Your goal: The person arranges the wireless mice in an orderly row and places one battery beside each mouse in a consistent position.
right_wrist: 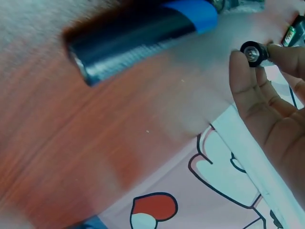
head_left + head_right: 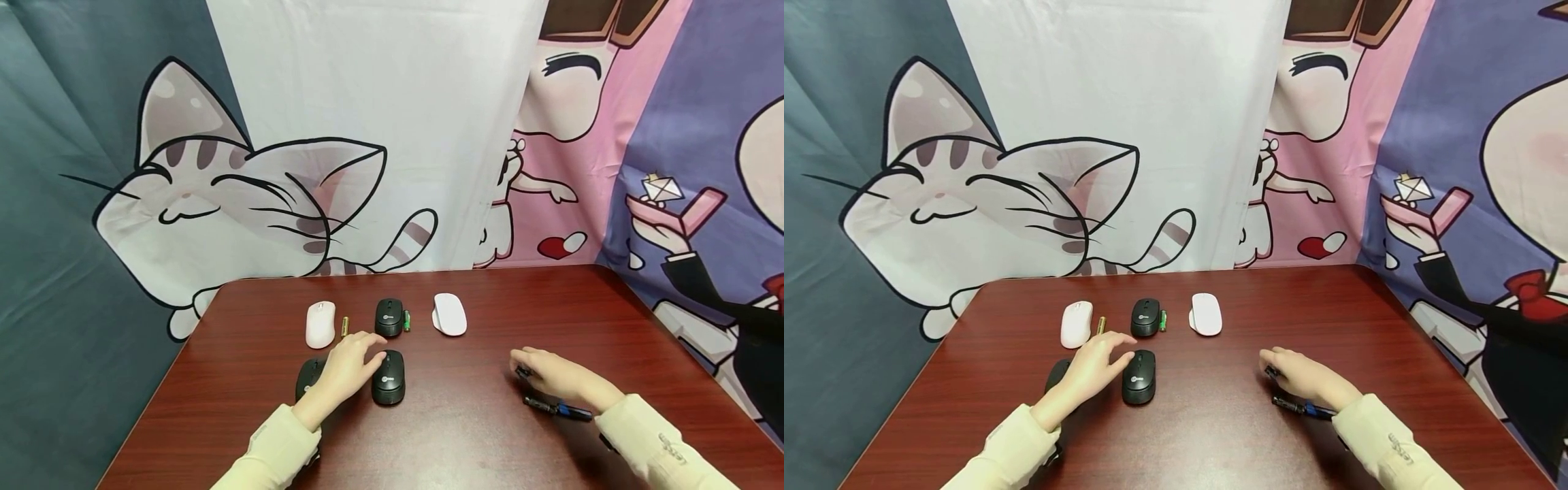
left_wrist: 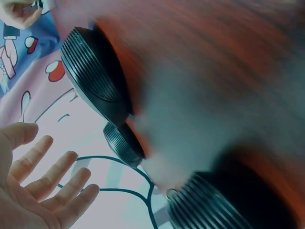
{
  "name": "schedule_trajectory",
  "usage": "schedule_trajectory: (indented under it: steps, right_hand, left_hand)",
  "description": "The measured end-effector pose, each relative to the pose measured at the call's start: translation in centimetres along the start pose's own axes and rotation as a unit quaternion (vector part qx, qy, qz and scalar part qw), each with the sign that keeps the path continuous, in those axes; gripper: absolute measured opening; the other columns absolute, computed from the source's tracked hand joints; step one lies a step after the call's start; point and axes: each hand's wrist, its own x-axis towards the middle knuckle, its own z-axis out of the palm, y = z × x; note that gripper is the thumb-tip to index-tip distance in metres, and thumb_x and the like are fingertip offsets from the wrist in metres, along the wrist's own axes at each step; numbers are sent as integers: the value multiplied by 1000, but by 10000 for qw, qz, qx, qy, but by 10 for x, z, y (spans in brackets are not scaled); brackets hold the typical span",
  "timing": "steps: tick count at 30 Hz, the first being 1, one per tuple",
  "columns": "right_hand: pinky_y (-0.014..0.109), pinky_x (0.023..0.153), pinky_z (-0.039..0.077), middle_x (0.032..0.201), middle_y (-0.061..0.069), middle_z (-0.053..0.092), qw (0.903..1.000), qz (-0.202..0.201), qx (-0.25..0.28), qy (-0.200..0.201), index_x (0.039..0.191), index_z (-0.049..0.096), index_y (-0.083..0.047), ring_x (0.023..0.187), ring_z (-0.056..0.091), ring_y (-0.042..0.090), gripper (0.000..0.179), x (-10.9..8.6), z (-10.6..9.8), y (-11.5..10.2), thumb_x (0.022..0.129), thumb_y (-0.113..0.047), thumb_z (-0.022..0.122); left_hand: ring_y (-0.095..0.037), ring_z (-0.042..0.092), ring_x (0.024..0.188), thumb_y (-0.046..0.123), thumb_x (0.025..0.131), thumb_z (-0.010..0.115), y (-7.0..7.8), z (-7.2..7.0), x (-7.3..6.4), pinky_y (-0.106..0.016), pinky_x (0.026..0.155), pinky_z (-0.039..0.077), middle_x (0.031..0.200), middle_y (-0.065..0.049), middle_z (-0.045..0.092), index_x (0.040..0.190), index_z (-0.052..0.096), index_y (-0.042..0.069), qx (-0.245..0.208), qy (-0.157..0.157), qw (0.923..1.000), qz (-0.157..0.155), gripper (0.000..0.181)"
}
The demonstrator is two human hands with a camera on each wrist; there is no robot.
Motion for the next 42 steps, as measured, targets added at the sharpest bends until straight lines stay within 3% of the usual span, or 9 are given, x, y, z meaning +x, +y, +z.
schedule_trajectory:
  steps: [5, 11, 17, 25, 30, 35, 42]
  right_hand:
    - [20, 59, 36, 77, -3, 49, 9988, 285, -56, 402, 90, 54, -8, 69, 40, 3, 27, 7, -7, -2, 75, 14, 58]
    - [21, 59, 33, 70, -3, 45, 9933, 703, 13, 916, 88, 58, -5, 66, 38, 3, 26, 19, -10, -1, 71, 14, 57]
    - [21, 57, 34, 67, -2, 46, 9877, 1120, 332, 1038, 91, 60, -1, 62, 39, 4, 23, 32, -15, -3, 72, 12, 56]
    - [23, 52, 42, 63, 3, 53, 9778, 1596, 751, 1129, 98, 59, 2, 52, 50, 10, 22, 54, -30, -2, 77, 8, 55]
    - [27, 52, 48, 63, 7, 56, 9709, 1884, 1022, 1068, 99, 57, 4, 50, 56, 14, 21, 68, -37, -2, 79, 7, 54]
    - [29, 52, 53, 66, 11, 58, 9655, 2030, 1282, 1008, 99, 57, 5, 53, 61, 21, 20, 83, -40, 1, 79, 7, 53]
    - [34, 54, 55, 73, 17, 62, 9613, 2208, 1323, 981, 99, 56, 7, 57, 65, 28, 20, 99, -43, 9, 79, 6, 52]
  left_hand:
    - [-22, 62, 91, 23, 86, 67, 8, 3, 8, -38, 68, 50, 103, -4, 67, 105, 68, 17, -10, -111, 9998, 151, 20]
    - [-28, 62, 103, 21, 87, 66, 17, 12, 16, -44, 82, 51, 110, -7, 66, 109, 67, 14, -232, -293, 9991, 199, 23]
    - [-27, 60, 107, 22, 89, 64, 33, 25, 27, -43, 85, 50, 112, -8, 65, 116, 65, 13, -345, -594, 9963, 506, 29]
    - [-25, 61, 104, 22, 88, 63, 49, 34, 52, -39, 89, 48, 111, -8, 64, 119, 64, 12, -51, -571, 9950, 820, 32]
    - [-25, 61, 103, 22, 88, 63, 60, 42, 70, -39, 86, 50, 114, -9, 62, 120, 64, 15, 103, -638, 9954, 711, 33]
    - [-29, 58, 105, 22, 87, 64, 65, 51, 93, -41, 75, 52, 116, -11, 61, 118, 66, 17, 115, -673, 9972, 315, 32]
    - [-30, 57, 105, 19, 86, 65, 65, 58, 119, -42, 76, 52, 115, -12, 61, 120, 65, 15, 79, -608, 9980, -134, 33]
